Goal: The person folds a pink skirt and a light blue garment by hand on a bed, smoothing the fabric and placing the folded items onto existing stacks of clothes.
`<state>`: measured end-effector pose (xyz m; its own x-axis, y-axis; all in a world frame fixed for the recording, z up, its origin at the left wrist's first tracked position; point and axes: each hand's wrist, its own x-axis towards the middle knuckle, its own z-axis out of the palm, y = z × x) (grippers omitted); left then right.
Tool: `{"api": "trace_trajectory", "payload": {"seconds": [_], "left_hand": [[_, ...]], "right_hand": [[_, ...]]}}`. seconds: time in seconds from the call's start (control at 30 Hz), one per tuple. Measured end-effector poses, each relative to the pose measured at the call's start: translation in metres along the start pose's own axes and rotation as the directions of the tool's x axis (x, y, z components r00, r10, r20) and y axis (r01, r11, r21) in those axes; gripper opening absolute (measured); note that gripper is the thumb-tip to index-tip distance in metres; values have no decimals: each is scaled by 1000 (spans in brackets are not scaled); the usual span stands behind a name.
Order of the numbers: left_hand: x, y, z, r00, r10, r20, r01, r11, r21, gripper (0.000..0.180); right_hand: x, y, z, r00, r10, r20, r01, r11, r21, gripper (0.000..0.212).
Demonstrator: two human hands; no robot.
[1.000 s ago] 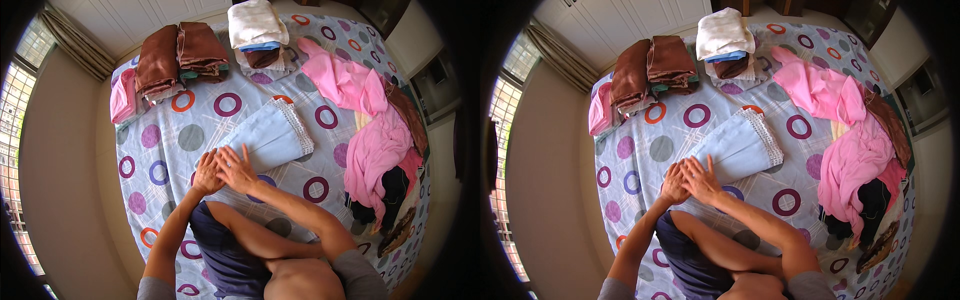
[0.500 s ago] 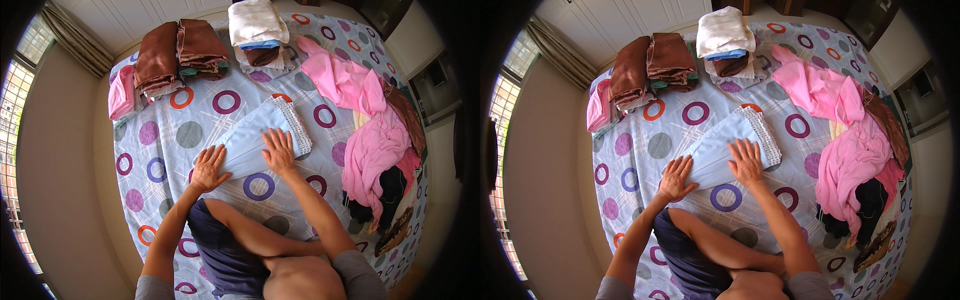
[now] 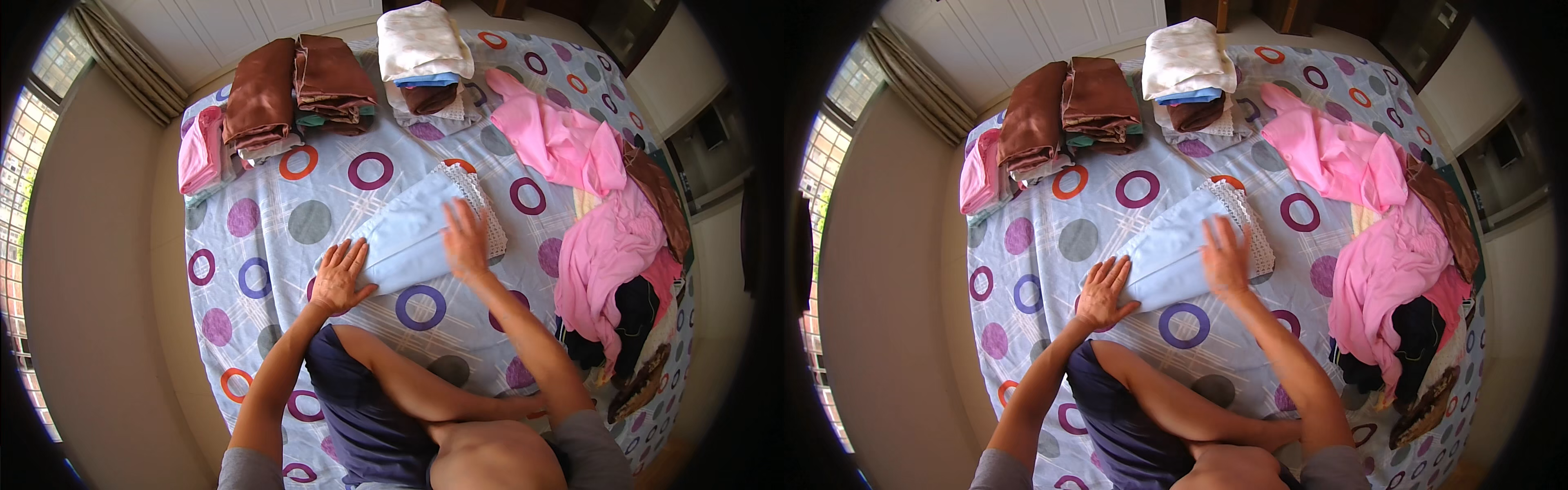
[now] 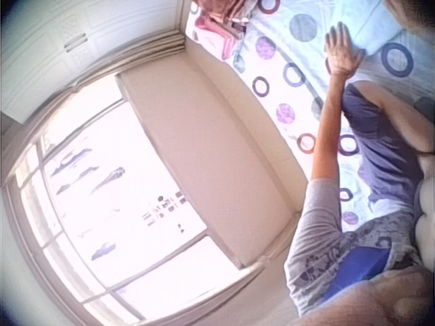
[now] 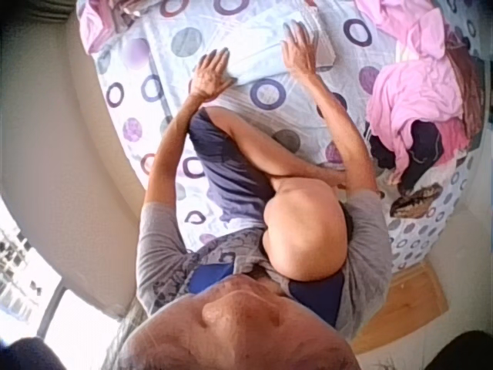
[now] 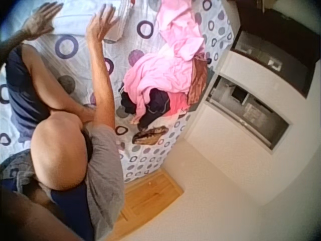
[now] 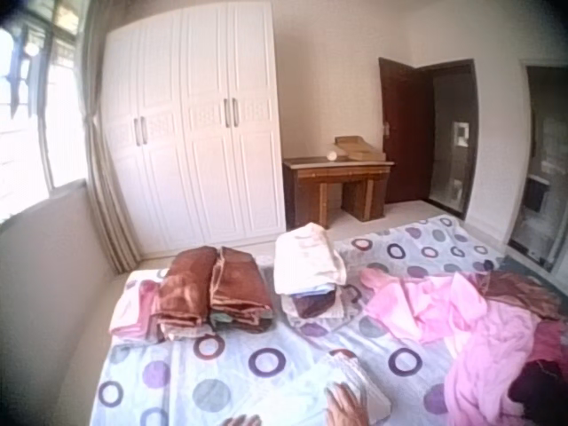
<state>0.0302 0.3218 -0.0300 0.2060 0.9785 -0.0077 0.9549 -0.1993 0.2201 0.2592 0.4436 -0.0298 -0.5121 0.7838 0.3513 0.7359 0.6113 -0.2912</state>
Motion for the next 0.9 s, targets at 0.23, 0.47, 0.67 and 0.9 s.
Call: {"api": "trace_trajectory", "payload": {"seconds": [0.23, 0.47, 0.67, 0.9], "left_hand": [[2, -1, 10, 998, -16, -64, 17, 1000, 17, 80], [1, -1, 3, 998, -45, -31, 45, 999, -8, 80], [6, 2, 4, 998, -31, -46, 30, 999, -32, 78], [1, -3, 8, 997, -13, -78, 11, 1000, -24, 78]], "right_hand": [[-7, -84, 58, 884, -321, 338, 294, 947, 131, 58], [15, 15, 39, 962, -47, 271, 89, 986, -144, 50], [34, 59, 20, 936, 322, 139, -279, 924, -262, 45], [51, -32, 43, 952, -155, 262, 154, 988, 25, 48]]}}
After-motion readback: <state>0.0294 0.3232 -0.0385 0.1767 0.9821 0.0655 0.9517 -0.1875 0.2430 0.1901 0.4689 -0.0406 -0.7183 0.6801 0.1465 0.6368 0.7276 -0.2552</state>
